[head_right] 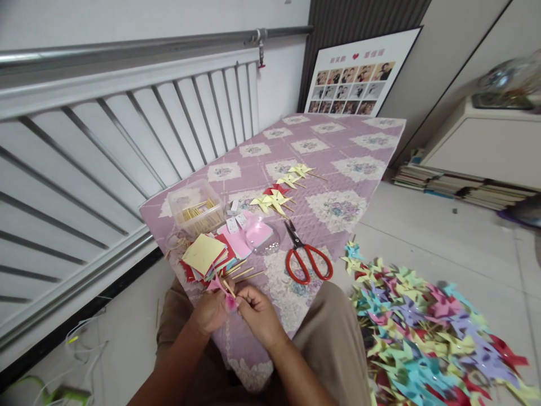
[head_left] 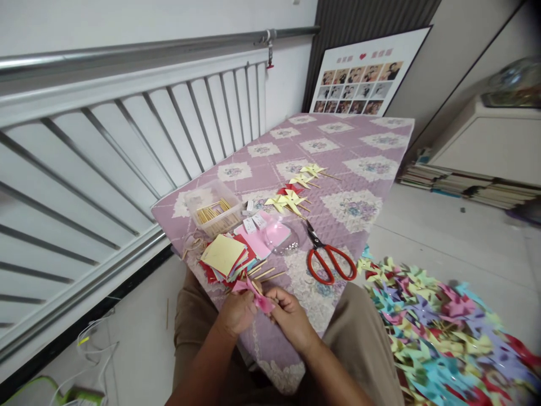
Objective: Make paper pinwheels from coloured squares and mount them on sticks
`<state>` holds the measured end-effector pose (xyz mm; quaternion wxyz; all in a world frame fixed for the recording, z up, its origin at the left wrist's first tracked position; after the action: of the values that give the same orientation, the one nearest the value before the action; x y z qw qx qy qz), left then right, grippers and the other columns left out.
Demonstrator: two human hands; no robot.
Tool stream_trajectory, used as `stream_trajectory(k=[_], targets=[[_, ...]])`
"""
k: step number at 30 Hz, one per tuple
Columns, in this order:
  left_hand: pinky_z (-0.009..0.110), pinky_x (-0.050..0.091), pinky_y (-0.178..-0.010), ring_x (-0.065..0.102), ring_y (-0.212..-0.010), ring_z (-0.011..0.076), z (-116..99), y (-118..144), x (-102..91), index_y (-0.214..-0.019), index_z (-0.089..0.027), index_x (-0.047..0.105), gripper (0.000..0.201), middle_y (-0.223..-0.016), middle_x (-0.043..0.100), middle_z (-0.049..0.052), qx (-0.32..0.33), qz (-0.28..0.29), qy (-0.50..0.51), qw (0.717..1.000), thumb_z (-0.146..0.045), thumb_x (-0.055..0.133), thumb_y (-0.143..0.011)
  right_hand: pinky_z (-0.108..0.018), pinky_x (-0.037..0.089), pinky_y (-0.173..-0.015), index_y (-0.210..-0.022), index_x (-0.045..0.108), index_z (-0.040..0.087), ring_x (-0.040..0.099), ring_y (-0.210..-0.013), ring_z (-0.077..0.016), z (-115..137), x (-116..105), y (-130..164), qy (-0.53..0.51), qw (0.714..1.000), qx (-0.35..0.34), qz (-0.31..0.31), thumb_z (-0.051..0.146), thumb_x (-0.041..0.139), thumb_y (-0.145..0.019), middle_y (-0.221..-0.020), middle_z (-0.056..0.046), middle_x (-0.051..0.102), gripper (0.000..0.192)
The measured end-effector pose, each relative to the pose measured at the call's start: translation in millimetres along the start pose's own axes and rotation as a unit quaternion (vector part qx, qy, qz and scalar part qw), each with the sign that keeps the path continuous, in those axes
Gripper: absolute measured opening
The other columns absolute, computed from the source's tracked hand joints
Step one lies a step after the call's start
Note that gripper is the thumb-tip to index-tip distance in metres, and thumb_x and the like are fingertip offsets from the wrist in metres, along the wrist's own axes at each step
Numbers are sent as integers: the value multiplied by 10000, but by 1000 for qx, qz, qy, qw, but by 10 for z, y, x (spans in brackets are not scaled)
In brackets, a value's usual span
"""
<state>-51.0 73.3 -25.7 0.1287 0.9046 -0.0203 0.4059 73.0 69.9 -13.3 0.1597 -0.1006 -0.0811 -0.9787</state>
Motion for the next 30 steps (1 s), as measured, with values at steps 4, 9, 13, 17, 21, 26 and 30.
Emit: stream_trajectory(k=[4,9,13,17,21,26,30], targets=[[245,403,-607,469,-630,104,-29,20,46,-656,-185,612,322,-691,540,-23,-4,3,-24,1000,-333,880,-556,-235,291,-507,-651,578,212,366,-527,-109,2,-4,-1,-1,1000,-14,-7,373,673,-790,-569,57,465,233],[235,410,-594,472,-619,99,-29,28,47,-685,-193,616,290,-685,540,-30,-1,11,-18,1000,-310,864,-588,-239,280,-518,-635,566,212,355,-535,-110,13,-4,2,-11,1000,-23,-7,387,678,-785,-566,57,457,256],[239,420,-598,475,-623,108,-19,20,33,-688,-197,607,278,-671,525,-30,6,12,-25,1000,-310,848,-609,-240,284,-520,-631,561,215,359,-535,-111,16,-2,4,-9,1000,-22,-2,391,680,-778,-570,57,464,259],[250,394,-591,459,-624,127,-10,14,27,-710,-232,618,270,-672,521,-22,-1,12,-9,1000,-298,852,-595,-240,288,-521,-625,558,214,361,-536,-110,23,3,2,-5,1000,-22,4,402,680,-777,-569,57,469,271],[263,366,-589,431,-611,141,-12,16,14,-734,-269,617,257,-662,499,-26,4,4,-13,1000,-255,835,-598,-239,291,-522,-626,552,214,364,-534,-110,33,2,4,0,1000,-22,8,402,676,-784,-568,56,475,275],[282,359,-613,412,-612,150,-9,23,4,-668,-248,580,211,-666,480,-8,4,10,-38,999,-256,789,-641,-239,297,-528,-618,554,211,367,-539,-110,38,-2,6,4,1000,-25,9,406,678,-781,-574,55,463,282],[285,343,-599,393,-598,154,-16,26,3,-633,-247,540,239,-635,439,-10,9,9,-59,998,-287,775,-653,-238,304,-535,-613,553,210,365,-544,-109,34,-1,-1,5,1000,-28,9,402,685,-775,-576,58,453,284]])
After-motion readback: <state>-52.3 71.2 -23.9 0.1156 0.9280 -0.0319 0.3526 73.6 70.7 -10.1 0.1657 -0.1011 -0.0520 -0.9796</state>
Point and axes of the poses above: each hand's wrist, its own y-axis away from the middle knuckle, its own x-axis out of the palm, z = x × y, the point moved 4 cm from there along -y, towards the middle knuckle
